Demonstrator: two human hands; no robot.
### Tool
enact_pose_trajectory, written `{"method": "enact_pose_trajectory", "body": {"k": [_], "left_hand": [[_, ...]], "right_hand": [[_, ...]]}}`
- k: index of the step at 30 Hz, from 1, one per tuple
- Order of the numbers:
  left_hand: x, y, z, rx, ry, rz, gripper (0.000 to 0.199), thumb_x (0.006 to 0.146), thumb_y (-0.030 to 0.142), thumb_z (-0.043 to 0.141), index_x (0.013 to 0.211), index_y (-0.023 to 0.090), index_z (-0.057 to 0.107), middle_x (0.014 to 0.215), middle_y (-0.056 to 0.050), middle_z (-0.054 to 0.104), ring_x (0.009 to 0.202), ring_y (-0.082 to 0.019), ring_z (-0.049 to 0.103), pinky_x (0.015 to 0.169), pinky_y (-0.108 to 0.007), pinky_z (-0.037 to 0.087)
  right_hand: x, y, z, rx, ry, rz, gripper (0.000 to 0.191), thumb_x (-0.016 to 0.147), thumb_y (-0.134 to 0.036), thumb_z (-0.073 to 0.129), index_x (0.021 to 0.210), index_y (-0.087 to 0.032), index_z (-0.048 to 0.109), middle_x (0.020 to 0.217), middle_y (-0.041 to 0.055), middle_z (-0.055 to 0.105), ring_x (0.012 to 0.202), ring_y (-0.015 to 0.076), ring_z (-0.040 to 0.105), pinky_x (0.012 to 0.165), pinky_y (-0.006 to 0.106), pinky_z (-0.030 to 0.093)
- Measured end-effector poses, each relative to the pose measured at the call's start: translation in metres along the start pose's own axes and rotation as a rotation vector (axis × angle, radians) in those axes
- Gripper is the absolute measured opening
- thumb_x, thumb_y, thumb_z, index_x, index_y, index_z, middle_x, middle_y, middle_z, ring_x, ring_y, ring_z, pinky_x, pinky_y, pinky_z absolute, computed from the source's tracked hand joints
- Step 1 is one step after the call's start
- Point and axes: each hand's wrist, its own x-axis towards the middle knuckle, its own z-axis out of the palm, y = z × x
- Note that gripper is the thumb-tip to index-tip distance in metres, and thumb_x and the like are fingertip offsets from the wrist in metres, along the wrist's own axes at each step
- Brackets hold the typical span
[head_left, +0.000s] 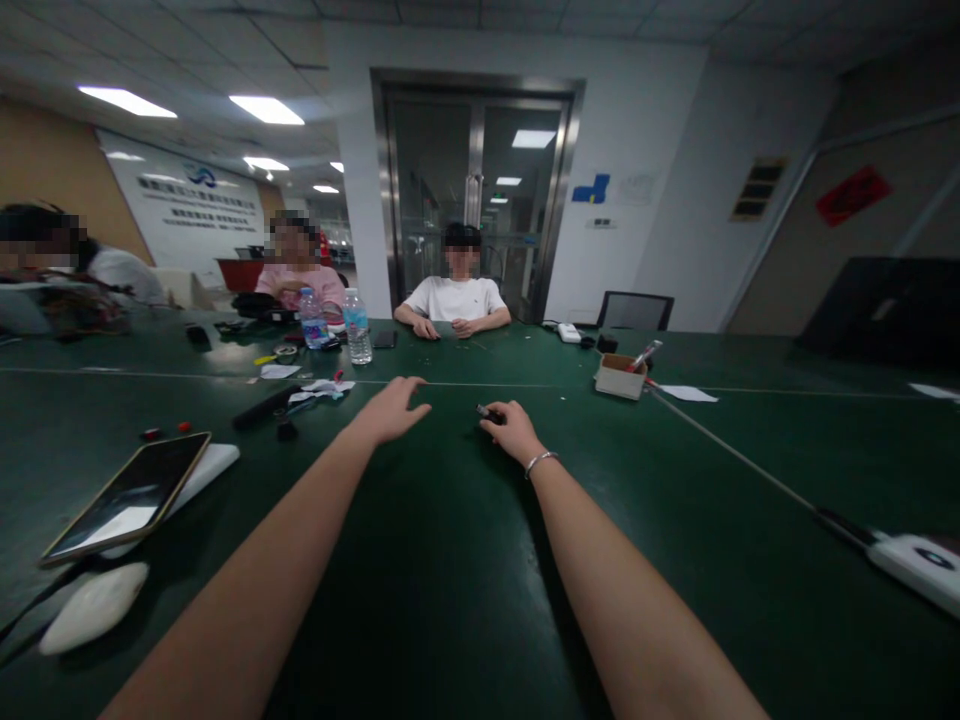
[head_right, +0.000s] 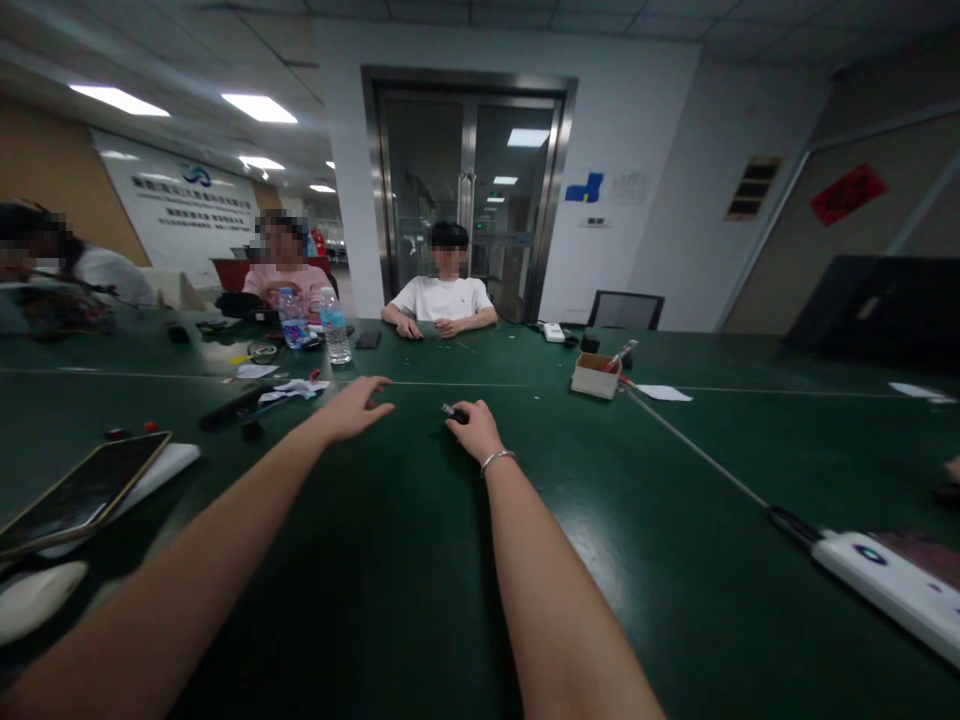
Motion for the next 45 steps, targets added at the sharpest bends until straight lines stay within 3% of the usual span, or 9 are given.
{"method": "enact_pose_trajectory", "body": {"k": [2, 5, 11, 17, 20, 25, 38, 41, 45], "left_hand": [[0.012, 0.020, 0.028, -0.209, -0.110, 0.040, 0.051, 0.076, 0.036, 0.060, 0.123, 0.019, 0.053, 0.112, -0.011, 0.060, 0.086, -0.019, 0.062, 0.079, -0.032, 0.050], [0.018, 0.036, 0.066, -0.445, -0.125, 0.076, 0.041, 0.073, 0.030, 0.063, 0.113, 0.020, 0.060, 0.103, -0.008, 0.065, 0.078, -0.016, 0.063, 0.074, -0.029, 0.050], [0.013, 0.025, 0.102, -0.710, -0.001, -0.107, 0.023, 0.073, 0.023, 0.062, 0.095, 0.016, 0.068, 0.082, -0.006, 0.069, 0.069, -0.015, 0.063, 0.068, -0.027, 0.051], [0.013, 0.012, 0.104, -0.743, -0.003, -0.116, 0.025, 0.071, 0.024, 0.066, 0.095, 0.016, 0.069, 0.075, -0.005, 0.069, 0.066, -0.014, 0.063, 0.067, -0.027, 0.050], [0.013, 0.012, 0.105, -0.761, 0.012, -0.099, 0.025, 0.069, 0.022, 0.068, 0.093, 0.017, 0.069, 0.079, -0.006, 0.069, 0.068, -0.015, 0.063, 0.069, -0.028, 0.051], [0.012, 0.013, 0.106, -0.776, 0.054, -0.042, 0.024, 0.066, 0.016, 0.069, 0.090, 0.016, 0.069, 0.087, -0.007, 0.071, 0.075, -0.016, 0.065, 0.075, -0.029, 0.050], [0.011, 0.016, 0.096, -0.882, 0.097, -0.100, 0.032, 0.067, 0.027, 0.071, 0.096, 0.015, 0.066, 0.099, -0.009, 0.069, 0.088, -0.018, 0.065, 0.084, -0.032, 0.049], [0.013, 0.017, 0.096, -0.887, 0.095, -0.165, 0.033, 0.072, 0.037, 0.067, 0.096, 0.014, 0.065, 0.100, -0.010, 0.068, 0.088, -0.018, 0.064, 0.078, -0.029, 0.050], [0.016, 0.017, 0.101, -0.786, 0.084, -0.287, 0.034, 0.081, 0.045, 0.054, 0.093, 0.015, 0.063, 0.080, -0.006, 0.067, 0.063, -0.013, 0.062, 0.058, -0.024, 0.048]], "right_hand": [[-0.001, -0.005, 0.001, 0.010, -0.019, -0.009, 0.027, 0.076, -0.025, 0.065, 0.102, -0.019, 0.067, 0.103, 0.0068, 0.051, 0.055, 0.0054, 0.051, 0.047, 0.020, 0.049], [-0.002, -0.011, 0.004, 0.021, -0.027, -0.022, 0.023, 0.074, -0.020, 0.068, 0.096, -0.016, 0.068, 0.100, 0.0068, 0.054, 0.050, 0.0036, 0.051, 0.041, 0.017, 0.046], [0.001, -0.015, 0.008, 0.359, -0.135, 0.098, 0.024, 0.072, -0.004, 0.066, 0.094, -0.010, 0.064, 0.070, 0.0015, 0.062, 0.045, 0.0061, 0.057, 0.046, 0.017, 0.050], [0.002, -0.011, 0.002, 0.723, -0.198, 0.239, 0.019, 0.079, 0.002, 0.058, 0.094, -0.007, 0.061, 0.064, 0.0032, 0.066, 0.052, 0.0093, 0.065, 0.053, 0.018, 0.055], [0.003, -0.010, 0.001, 0.718, -0.216, 0.260, 0.003, 0.083, -0.009, 0.061, 0.083, -0.006, 0.062, 0.056, 0.0045, 0.065, 0.046, 0.0083, 0.061, 0.047, 0.015, 0.052], [0.005, -0.011, 0.003, 0.677, -0.225, 0.310, 0.026, 0.088, -0.022, 0.057, 0.066, -0.008, 0.058, 0.049, 0.0052, 0.062, 0.039, 0.0081, 0.057, 0.040, 0.016, 0.049], [0.006, -0.025, 0.015, 0.538, -0.155, 0.323, 0.030, 0.091, -0.025, 0.052, 0.065, -0.011, 0.055, 0.046, 0.0010, 0.059, 0.036, 0.0068, 0.053, 0.034, 0.014, 0.041], [0.005, -0.025, 0.015, 0.547, -0.155, 0.273, 0.030, 0.090, -0.024, 0.053, 0.063, -0.012, 0.055, 0.047, 0.0011, 0.059, 0.035, 0.0068, 0.053, 0.034, 0.014, 0.041], [0.005, -0.022, 0.015, 0.538, -0.169, 0.252, 0.030, 0.090, -0.023, 0.052, 0.062, -0.012, 0.054, 0.046, 0.0010, 0.059, 0.035, 0.0067, 0.053, 0.035, 0.014, 0.042]]}}
